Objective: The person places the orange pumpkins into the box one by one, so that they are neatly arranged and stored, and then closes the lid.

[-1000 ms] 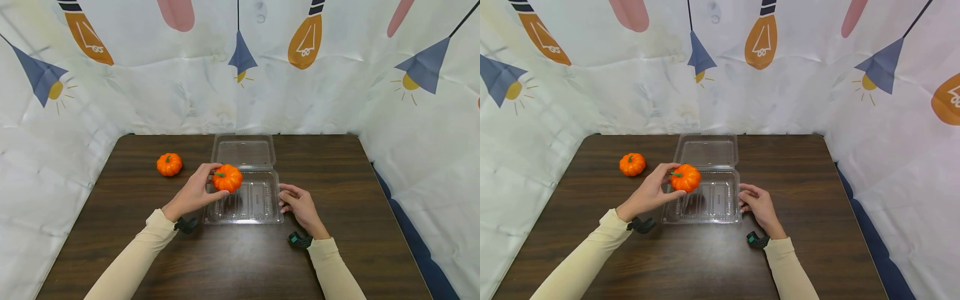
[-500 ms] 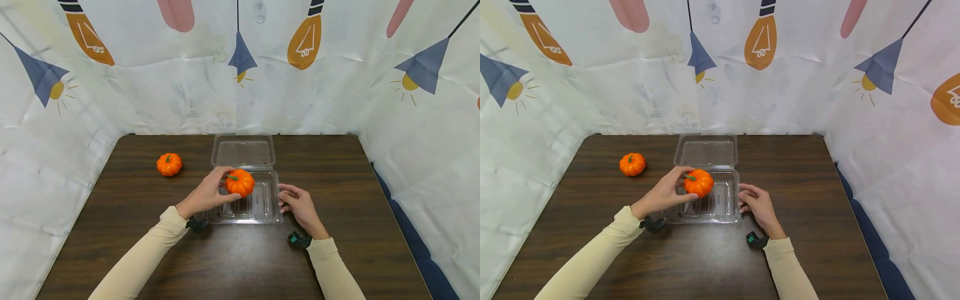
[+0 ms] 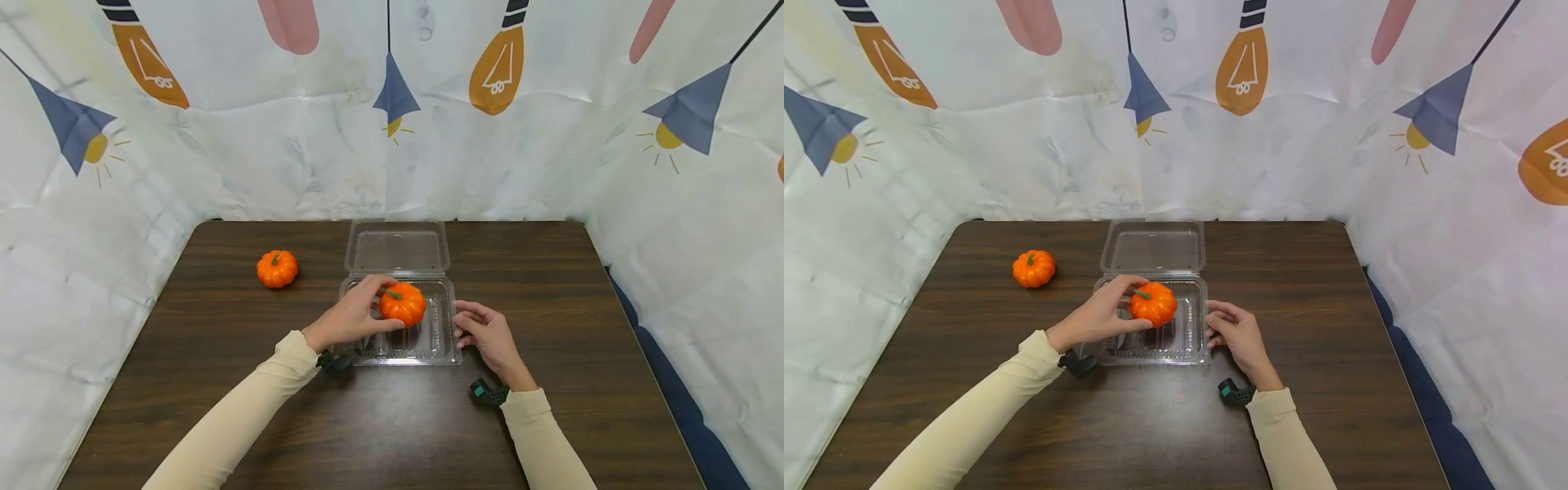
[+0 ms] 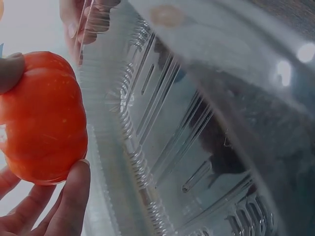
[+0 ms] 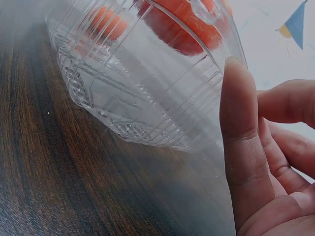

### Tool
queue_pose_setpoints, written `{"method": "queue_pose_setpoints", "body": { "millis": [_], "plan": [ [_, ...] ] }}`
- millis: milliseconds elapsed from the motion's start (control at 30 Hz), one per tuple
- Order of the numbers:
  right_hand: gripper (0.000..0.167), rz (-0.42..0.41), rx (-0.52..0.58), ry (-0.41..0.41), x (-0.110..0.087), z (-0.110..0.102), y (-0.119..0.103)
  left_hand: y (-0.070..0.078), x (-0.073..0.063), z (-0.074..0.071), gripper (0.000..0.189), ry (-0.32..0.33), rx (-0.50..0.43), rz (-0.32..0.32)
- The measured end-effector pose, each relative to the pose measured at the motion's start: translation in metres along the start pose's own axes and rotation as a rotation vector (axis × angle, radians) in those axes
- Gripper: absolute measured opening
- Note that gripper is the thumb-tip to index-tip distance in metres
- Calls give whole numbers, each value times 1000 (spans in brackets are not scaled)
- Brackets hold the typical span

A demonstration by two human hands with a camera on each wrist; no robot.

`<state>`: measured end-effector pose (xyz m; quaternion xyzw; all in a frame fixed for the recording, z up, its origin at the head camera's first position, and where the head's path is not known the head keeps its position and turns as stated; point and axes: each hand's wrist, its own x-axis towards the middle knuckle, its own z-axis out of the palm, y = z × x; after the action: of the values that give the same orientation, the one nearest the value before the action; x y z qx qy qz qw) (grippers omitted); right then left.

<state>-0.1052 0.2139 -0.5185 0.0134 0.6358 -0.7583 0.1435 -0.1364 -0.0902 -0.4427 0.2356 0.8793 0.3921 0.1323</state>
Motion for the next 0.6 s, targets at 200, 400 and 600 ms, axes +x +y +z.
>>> {"method": "queue_pose_setpoints", "body": {
  "millis": [200, 400, 600],
  "plan": [
    [51, 1, -1, -1, 0, 0, 0, -3, 8, 5, 73, -28, -24, 0],
    [50, 5, -10, 2, 0, 0, -2, -4, 14, 8, 72, -34, -28, 1],
    [50, 18, -6, 12, -1, 2, -1, -2, 17, 10, 73, -79, -14, -4]
  ]
}}
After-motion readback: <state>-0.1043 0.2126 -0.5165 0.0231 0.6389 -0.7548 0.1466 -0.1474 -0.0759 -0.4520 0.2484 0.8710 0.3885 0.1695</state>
